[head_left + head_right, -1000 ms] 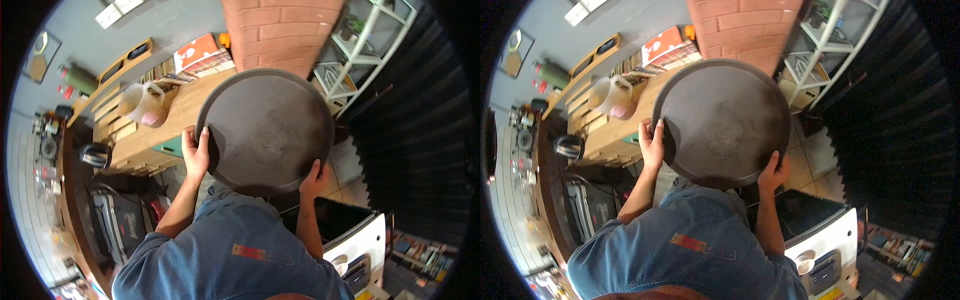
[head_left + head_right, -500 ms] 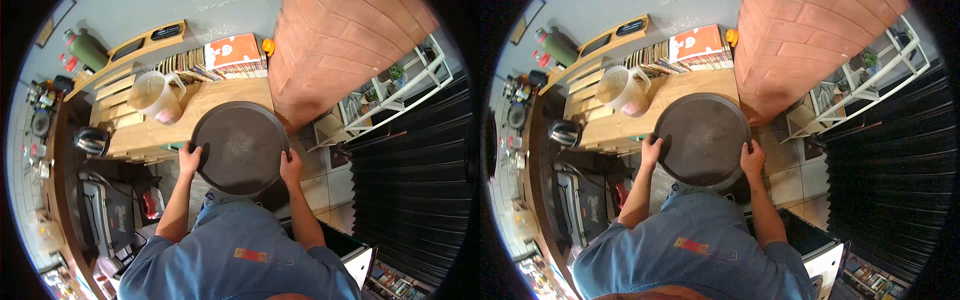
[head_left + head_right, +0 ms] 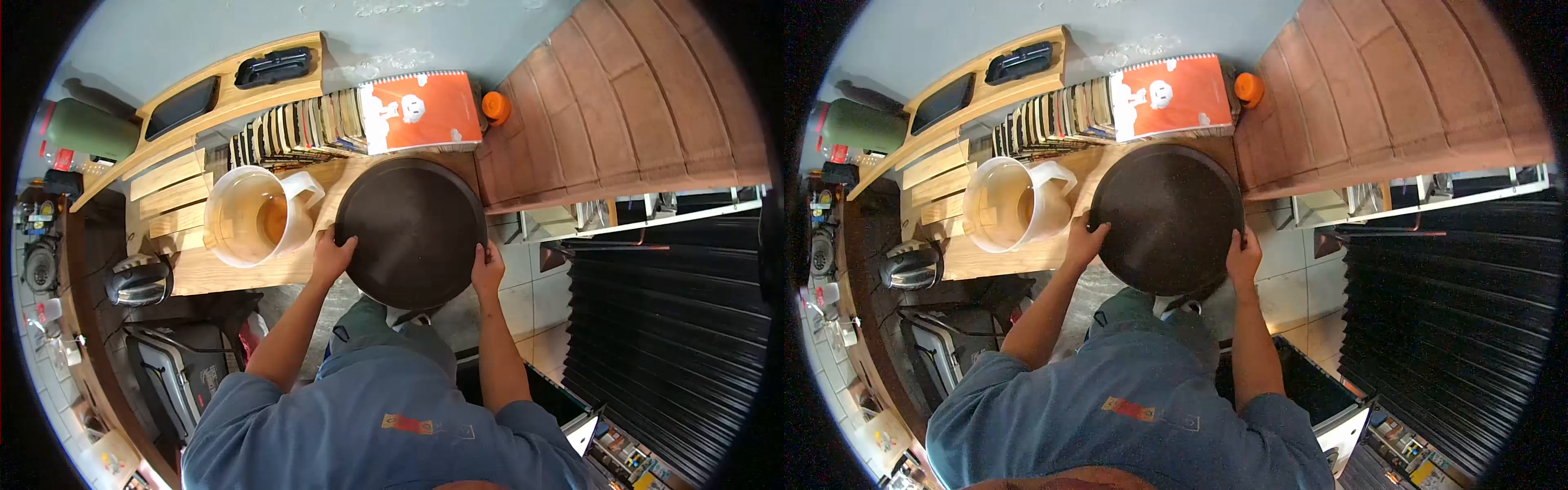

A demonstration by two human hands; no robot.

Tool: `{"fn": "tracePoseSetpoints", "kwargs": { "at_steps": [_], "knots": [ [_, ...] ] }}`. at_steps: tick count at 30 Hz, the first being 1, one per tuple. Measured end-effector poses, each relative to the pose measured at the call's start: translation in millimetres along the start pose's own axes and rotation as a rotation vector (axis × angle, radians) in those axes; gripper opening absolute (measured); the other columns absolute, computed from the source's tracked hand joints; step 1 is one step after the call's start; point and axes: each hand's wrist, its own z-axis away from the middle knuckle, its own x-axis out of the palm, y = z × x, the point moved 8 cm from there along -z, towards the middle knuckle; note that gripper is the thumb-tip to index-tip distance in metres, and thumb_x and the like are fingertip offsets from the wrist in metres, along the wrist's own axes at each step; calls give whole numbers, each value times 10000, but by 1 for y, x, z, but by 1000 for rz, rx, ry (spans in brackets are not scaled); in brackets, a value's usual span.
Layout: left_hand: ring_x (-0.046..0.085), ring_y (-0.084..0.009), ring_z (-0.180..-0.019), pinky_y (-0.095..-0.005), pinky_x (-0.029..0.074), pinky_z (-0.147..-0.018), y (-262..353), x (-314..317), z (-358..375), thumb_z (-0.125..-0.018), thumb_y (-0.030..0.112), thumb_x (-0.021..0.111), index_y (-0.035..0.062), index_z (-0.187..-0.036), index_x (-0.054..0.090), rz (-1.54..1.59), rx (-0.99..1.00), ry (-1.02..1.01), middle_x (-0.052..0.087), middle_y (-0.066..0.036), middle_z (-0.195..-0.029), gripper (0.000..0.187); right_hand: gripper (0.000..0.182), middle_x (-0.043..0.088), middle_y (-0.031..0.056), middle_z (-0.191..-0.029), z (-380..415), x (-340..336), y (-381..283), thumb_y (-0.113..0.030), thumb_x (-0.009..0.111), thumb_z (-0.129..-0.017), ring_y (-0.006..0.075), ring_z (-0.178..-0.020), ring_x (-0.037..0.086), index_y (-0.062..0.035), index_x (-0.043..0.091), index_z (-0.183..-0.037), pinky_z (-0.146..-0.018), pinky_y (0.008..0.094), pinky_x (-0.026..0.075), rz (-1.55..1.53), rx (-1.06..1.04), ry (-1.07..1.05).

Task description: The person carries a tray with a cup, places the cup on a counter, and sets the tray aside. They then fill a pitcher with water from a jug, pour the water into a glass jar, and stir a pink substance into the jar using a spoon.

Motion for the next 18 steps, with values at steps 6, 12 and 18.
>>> {"fn": "tracePoseSetpoints", "kwargs": {
  "at_steps": [6, 12, 18],
  "knots": [
    [542, -375, -1099, -415, 428, -960, -12, -2, -19, -757, 400, 669, -107, -1261, 482, 20, 19, 25, 554, -266, -1141, 739, 274, 652, 109, -876, -11, 14, -6, -157, 565, -931, 171, -734, 609, 17, 598, -1140, -673, 305, 482, 121, 60, -56],
    [609, -225, -972, -306, 479, -841, -34, 13, -24, -818, 283, 673, -69, -1220, 536, 181, 40, -51, 609, -196, -1131, 552, 379, 648, 164, -953, -17, 22, 5, -246, 611, -894, 263, -824, 638, 12, 584, -1170, -739, 353, 497, 370, 165, -248],
    [600, -257, -1031, -333, 465, -903, 7, -16, 30, -848, 264, 663, -51, -1353, 403, 119, 50, 70, 590, -197, -1198, 649, 448, 625, 227, -1075, -17, 25, -12, -282, 600, -879, 352, -952, 623, 12, 553, -1213, -825, 397, 492, 711, 35, -384]
  ]
}}
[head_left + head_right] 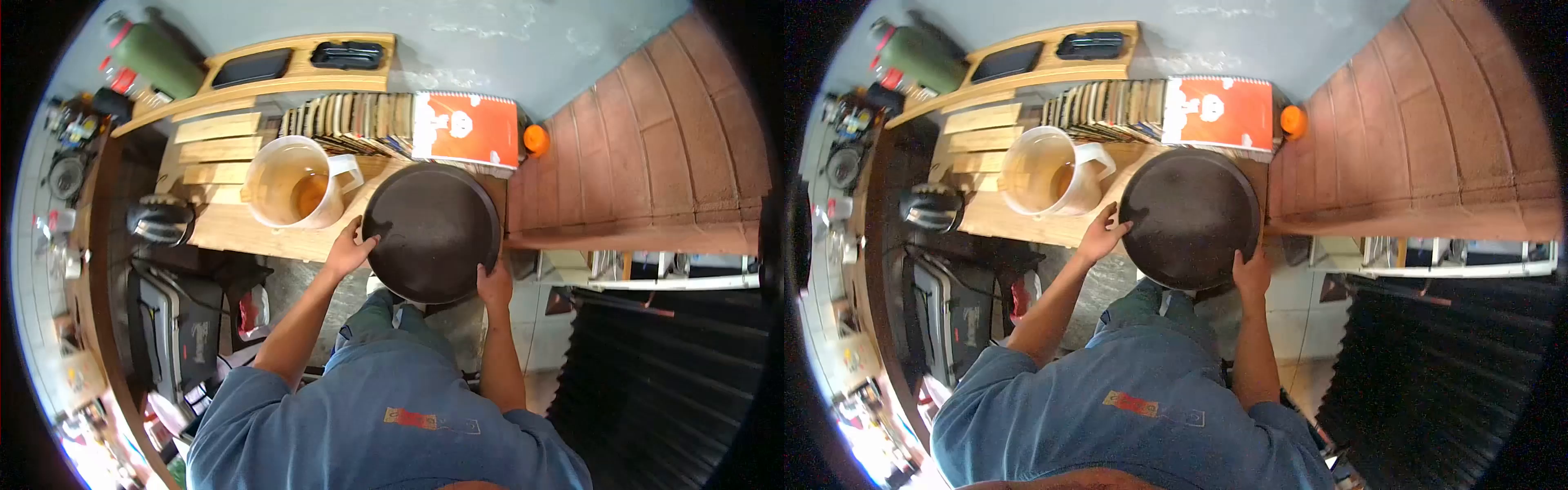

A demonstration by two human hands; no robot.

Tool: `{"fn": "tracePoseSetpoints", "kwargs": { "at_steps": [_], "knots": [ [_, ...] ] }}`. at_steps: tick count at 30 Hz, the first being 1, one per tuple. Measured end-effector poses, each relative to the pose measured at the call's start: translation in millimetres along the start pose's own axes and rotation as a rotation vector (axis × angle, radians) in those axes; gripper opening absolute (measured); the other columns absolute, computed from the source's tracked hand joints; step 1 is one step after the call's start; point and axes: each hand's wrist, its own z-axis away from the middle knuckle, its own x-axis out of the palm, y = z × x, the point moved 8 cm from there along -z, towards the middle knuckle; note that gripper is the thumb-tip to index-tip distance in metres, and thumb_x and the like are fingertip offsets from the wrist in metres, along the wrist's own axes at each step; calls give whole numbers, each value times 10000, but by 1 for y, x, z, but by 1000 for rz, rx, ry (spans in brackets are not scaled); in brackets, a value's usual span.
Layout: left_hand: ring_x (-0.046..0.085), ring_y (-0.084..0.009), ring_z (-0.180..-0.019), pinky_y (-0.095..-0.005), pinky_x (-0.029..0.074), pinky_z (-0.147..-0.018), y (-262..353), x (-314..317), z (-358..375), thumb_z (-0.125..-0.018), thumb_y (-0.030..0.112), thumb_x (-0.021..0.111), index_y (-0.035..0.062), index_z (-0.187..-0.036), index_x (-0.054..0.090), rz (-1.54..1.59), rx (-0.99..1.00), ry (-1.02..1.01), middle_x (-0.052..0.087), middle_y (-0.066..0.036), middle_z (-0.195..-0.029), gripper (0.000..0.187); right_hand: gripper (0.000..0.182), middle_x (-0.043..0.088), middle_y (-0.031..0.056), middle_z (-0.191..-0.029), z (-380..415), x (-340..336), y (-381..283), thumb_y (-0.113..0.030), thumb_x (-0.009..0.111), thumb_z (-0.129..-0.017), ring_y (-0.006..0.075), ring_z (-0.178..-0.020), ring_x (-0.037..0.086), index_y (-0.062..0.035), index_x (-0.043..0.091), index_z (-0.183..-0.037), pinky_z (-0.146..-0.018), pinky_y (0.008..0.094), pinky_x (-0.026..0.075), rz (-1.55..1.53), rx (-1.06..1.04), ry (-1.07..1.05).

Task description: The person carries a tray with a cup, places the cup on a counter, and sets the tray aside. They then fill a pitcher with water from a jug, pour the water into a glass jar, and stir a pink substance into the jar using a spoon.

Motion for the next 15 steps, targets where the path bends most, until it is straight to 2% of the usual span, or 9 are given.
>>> {"fn": "tracePoseSetpoints", "kwargs": {
  "at_steps": [1, 3, 4, 6, 8, 10, 13, 15],
  "knots": [
    [600, -257, -1031, -333, 465, -903, 5, -9, 9, -848, 264, 663, -51, -1353, 403, 2, -7, 40, 590, -197, -1198, 649, 448, 625, 227, -1075, 4, -9, -16, -282, 600, -879, 352, -952, 623, 12, 553, -1213, -825, 397, 492, -5, -40, -7],
    [601, -240, -1034, -324, 464, -898, 3, -12, 33, -866, 282, 651, -56, -1315, 439, 65, -151, -101, 602, -186, -1175, 600, 454, 642, 207, -1048, 25, -44, -62, -291, 636, -855, 343, -946, 625, 0, 570, -1197, -837, 390, 488, 222, -302, 248],
    [604, -222, -1026, -319, 468, -887, 10, -18, 48, -880, 289, 643, -51, -1282, 470, 150, -139, -127, 616, -179, -1141, 554, 454, 642, 207, -1048, 24, -53, -78, -291, 636, -855, 343, -946, 625, 0, 570, -1197, -837, 390, 488, 210, -343, 240],
    [601, -185, -1005, -295, 463, -880, 14, -32, 81, -895, 264, 634, -32, -1279, 489, 245, -181, -90, 627, -144, -1111, 505, 429, 661, 174, -1013, 14, -64, -127, -288, 674, -833, 313, -922, 633, -20, 599, -1159, -830, 393, 491, -360, -520, 51],
    [597, -172, -998, -285, 460, -880, 12, -50, 116, -904, 251, 626, -25, -1277, 496, 298, -194, -31, 628, -123, -1098, 482, 306, 679, 121, -942, 15, -91, -186, -177, 705, -817, 232, -821, 641, -23, 630, -1071, -746, 349, 502, -579, -699, 81],
    [583, -141, -974, -270, 458, -859, 18, -75, 151, -916, 226, 614, -15, -1271, 508, 405, -145, 62, 625, -73, -1070, 442, 276, 676, 108, -891, 26, -122, -254, -172, 708, -817, 200, -784, 627, -26, 638, -1041, -709, 327, 494, -598, -769, 66],
    [571, -118, -949, -267, 459, -827, 10, -124, 200, -917, 218, 618, -4, -1268, 517, 537, -77, 225, 619, -42, -1047, 427, 296, 661, 130, -912, 43, -148, -353, -210, 689, -828, 296, -850, 630, -19, 626, -1046, -758, 381, 496, -593, -1120, 183],
    [572, -108, -944, -263, 455, -804, 3, -160, 229, -917, 200, 620, 10, -1266, 520, 579, -69, 352, 625, -39, -1067, 409, 353, 648, 180, -1012, 56, -149, -418, -261, 682, -829, 329, -934, 613, -24, 620, -1083, -825, 398, 479, -527, -1208, 160]
  ]
}}
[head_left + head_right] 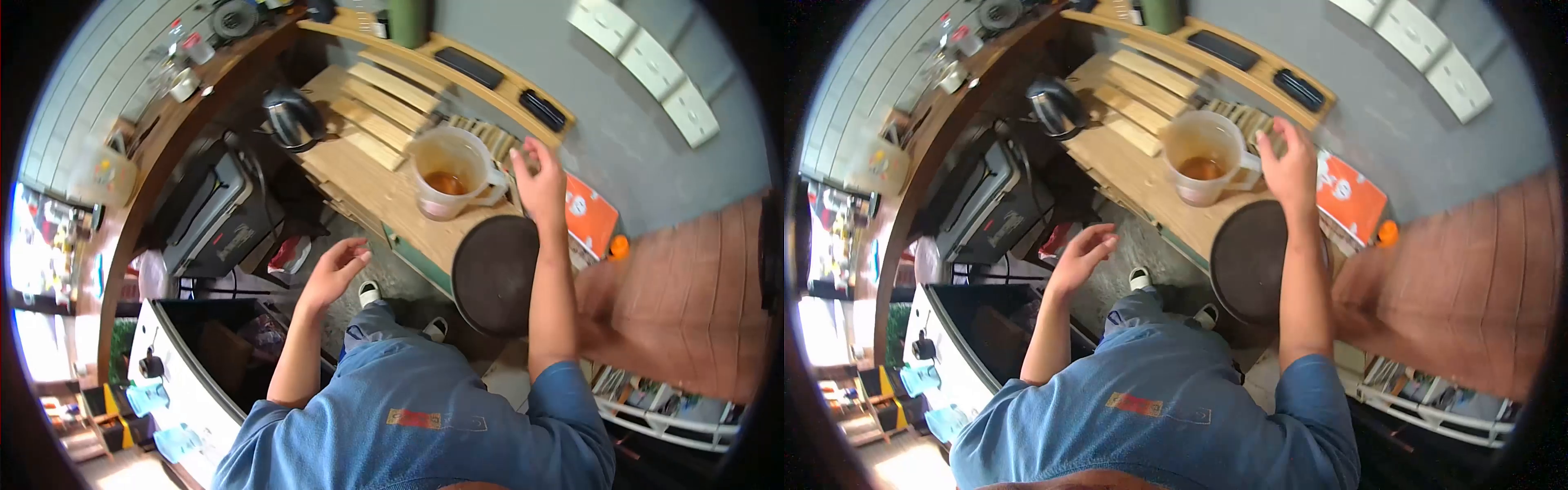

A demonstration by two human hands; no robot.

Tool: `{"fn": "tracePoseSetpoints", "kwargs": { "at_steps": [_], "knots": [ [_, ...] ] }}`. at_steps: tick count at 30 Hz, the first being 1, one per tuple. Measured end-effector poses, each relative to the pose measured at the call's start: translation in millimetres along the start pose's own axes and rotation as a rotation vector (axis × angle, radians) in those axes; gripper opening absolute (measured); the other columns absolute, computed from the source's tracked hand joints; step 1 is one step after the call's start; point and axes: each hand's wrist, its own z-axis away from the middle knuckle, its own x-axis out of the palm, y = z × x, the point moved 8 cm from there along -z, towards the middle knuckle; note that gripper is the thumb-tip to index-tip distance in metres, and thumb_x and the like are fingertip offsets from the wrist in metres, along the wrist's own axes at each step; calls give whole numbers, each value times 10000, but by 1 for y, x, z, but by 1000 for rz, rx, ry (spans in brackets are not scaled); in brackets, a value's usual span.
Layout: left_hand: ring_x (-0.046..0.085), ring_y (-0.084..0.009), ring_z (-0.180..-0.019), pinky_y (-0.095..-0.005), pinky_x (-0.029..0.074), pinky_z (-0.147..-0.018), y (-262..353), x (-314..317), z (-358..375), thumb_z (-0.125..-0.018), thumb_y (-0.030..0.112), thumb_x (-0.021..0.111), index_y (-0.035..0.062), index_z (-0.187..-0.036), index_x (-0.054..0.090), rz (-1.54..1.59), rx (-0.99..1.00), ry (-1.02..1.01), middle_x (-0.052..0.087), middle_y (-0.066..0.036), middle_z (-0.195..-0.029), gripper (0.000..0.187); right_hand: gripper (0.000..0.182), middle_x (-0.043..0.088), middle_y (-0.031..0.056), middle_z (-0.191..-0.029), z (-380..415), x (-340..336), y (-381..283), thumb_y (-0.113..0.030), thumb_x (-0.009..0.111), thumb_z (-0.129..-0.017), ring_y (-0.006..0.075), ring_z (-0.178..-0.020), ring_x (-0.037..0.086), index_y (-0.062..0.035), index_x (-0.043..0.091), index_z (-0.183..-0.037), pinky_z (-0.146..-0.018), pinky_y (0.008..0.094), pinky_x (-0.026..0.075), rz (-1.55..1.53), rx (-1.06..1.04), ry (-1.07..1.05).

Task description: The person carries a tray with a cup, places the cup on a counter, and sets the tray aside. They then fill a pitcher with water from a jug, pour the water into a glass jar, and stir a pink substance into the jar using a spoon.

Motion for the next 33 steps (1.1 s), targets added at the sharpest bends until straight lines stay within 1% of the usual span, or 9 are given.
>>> {"fn": "tracePoseSetpoints", "kwargs": {
  "at_steps": [2, 6, 10, 12, 14, 15, 17, 26, 33],
  "knots": [
    [577, -111, -952, -262, 453, -811, 11, -49, 15, -918, 182, 615, 13, -1260, 520, 63, 52, 183, 628, -50, -1089, 393, 413, 623, 206, -1092, -43, 36, -23, -312, 662, -836, 354, -1024, 583, -19, 602, -1120, -889, 424, 455, 134, -94, -72],
    [567, -107, -1003, -261, 453, -883, 37, -132, 44, -907, 135, 629, -11, -1245, 515, 139, 126, 348, 618, -47, -1059, 385, 565, 579, 236, -1177, -119, 116, -23, -438, 597, -847, 401, -1105, 533, 13, 561, -1184, -946, 465, 425, 422, -233, -131],
    [571, -107, -980, -260, 460, -865, 59, -218, 83, -894, 133, 643, -3, -1228, 531, 142, 217, 530, 621, -44, -1058, 377, 654, 586, 243, -1186, -171, 169, -4, -572, 523, -849, 414, -1118, 540, -22, 582, -1198, -954, 460, 426, 768, -22, -273],
    [568, -102, -959, -254, 461, -853, 56, -258, 103, -891, 130, 646, -6, -1219, 535, 154, 275, 633, 621, -43, -1041, 373, 751, 560, 255, -1222, -178, 184, -2, -663, 415, -859, 408, -1157, 516, -30, 568, -1232, -977, 475, 406, 781, 119, -342],
    [567, -102, -962, -251, 458, -857, 48, -287, 120, -892, 123, 643, -5, -1210, 542, 233, 257, 747, 618, -44, -1038, 357, 848, 546, 238, -1233, -178, 193, -1, -732, 318, -854, 381, -1178, 497, -20, 578, -1233, -998, 486, 374, 869, 154, -271],
    [567, -102, -962, -251, 458, -857, 44, -296, 125, -892, 123, 643, -5, -1210, 542, 237, 258, 768, 618, -44, -1038, 357, 848, 546, 238, -1233, -181, 197, -4, -732, 318, -854, 381, -1178, 497, -20, 578, -1233, -998, 486, 374, 861, 135, -278],
    [563, -103, -961, -249, 455, -865, 25, -309, 128, -893, 115, 637, -6, -1199, 547, 278, 161, 824, 611, -46, -1041, 341, 896, 518, 225, -1271, -183, 195, 2, -770, 269, -840, 365, -1209, 477, -33, 562, -1257, -1009, 478, 368, 882, 293, -291],
    [575, -106, -953, -247, 452, -823, 18, -301, 127, -899, 155, 633, 10, -1201, 555, 332, 147, 856, 627, -52, -1054, 345, 946, 486, 235, -1299, -191, 192, 6, -834, 307, -776, 384, -1234, 448, -96, 494, -1339, -1026, 498, 341, 1053, 288, -238],
    [575, -97, -909, -240, 442, -770, 6, -296, 131, -906, 192, 623, 34, -1184, 574, 403, 78, 918, 640, -22, -1022, 323, 990, 472, 230, -1314, -185, 182, -25, -856, 371, -729, 378, -1258, 417, -106, 444, -1371, -1029, 490, 342, 1024, 310, -342]
  ]
}}
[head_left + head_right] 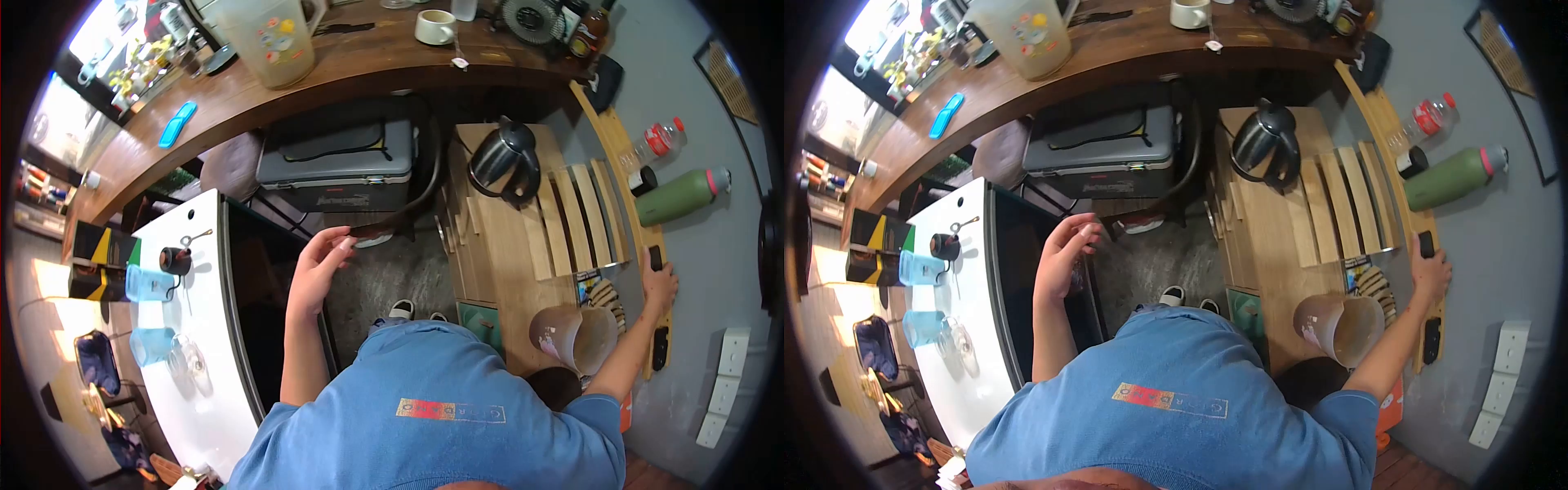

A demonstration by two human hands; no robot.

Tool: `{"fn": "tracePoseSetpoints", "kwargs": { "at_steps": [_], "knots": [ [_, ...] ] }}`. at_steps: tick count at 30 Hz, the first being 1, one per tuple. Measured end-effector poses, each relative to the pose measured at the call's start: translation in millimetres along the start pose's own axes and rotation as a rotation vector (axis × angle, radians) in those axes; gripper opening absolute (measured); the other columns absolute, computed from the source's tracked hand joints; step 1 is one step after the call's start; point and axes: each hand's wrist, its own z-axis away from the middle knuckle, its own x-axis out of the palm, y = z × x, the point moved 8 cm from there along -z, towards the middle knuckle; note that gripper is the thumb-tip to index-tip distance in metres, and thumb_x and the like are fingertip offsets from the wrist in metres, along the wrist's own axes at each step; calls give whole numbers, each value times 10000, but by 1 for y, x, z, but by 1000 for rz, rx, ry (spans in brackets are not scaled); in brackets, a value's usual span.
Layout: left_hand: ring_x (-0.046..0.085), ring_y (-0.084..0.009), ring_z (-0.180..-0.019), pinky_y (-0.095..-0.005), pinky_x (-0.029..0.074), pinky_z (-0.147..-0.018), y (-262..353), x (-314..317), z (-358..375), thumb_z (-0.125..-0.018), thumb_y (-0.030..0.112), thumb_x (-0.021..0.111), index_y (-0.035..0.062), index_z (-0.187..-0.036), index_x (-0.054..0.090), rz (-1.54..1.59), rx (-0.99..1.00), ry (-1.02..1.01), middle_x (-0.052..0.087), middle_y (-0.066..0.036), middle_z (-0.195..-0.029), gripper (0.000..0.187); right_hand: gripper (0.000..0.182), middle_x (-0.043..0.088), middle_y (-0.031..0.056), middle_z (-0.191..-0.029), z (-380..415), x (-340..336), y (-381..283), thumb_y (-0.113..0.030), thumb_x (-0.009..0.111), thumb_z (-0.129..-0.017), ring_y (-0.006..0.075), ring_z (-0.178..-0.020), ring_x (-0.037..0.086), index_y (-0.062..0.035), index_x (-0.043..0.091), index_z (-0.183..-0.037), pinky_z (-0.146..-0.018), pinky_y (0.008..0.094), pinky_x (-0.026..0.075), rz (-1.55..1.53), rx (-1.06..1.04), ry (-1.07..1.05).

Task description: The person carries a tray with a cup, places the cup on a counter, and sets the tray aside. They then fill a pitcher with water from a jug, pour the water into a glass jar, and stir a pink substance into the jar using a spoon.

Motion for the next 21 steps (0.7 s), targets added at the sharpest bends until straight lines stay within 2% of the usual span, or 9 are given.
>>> {"fn": "tracePoseSetpoints", "kwargs": {
  "at_steps": [6, 10, 12, 16, 18, 21],
  "knots": [
    [587, -105, -906, -249, 441, -761, 1, 40, -16, -908, 204, 620, 36, -1179, 576, -22, 14, -60, 650, -29, -1017, 322, 1040, 469, 230, -1310, -1, 4, 0, -844, 471, -682, 382, -1249, 423, -44, 444, -1346, -1029, 486, 347, -21, -74, 29],
    [588, -115, -927, -254, 442, -778, 2, 71, -17, -910, 211, 619, 31, -1186, 570, -24, -13, -134, 655, -42, -1036, 333, 1032, 491, 243, -1272, 5, 0, 3, -832, 510, -665, 386, -1225, 442, -14, 502, -1293, -1021, 481, 359, -74, -107, -25],
    [591, -119, -931, -255, 441, -783, -1, 78, -18, -910, 213, 620, 28, -1190, 567, -30, -19, -151, 656, -46, -1042, 340, 1008, 491, 240, -1277, 2, 4, 5, -808, 521, -683, 397, -1229, 440, 1, 507, -1285, -1027, 489, 357, -89, -141, -118],
    [595, -126, -936, -259, 441, -789, -13, 83, -20, -908, 218, 624, 24, -1198, 563, -47, -51, -160, 657, -50, -1046, 355, 1001, 485, 222, -1289, 0, 6, 7, -801, 538, -676, 393, -1233, 435, -20, 503, -1300, -1036, 490, 344, -99, -140, -58],
    [596, -127, -932, -259, 441, -788, -12, 86, -19, -908, 219, 623, 24, -1198, 564, -42, -49, -157, 658, -49, -1044, 355, 980, 486, 204, -1277, 0, 5, 10, -800, 570, -643, 390, -1221, 433, -50, 545, -1272, -1033, 501, 320, -123, -99, 3],
    [596, -128, -926, -260, 441, -785, -12, 86, -18, -909, 221, 621, 25, -1197, 565, -42, -46, -152, 657, -48, -1044, 353, 985, 471, 189, -1301, 3, 3, 10, -811, 563, -637, 382, -1236, 415, -66, 542, -1281, -1043, 507, 287, -145, -87, -10]
  ]
}}
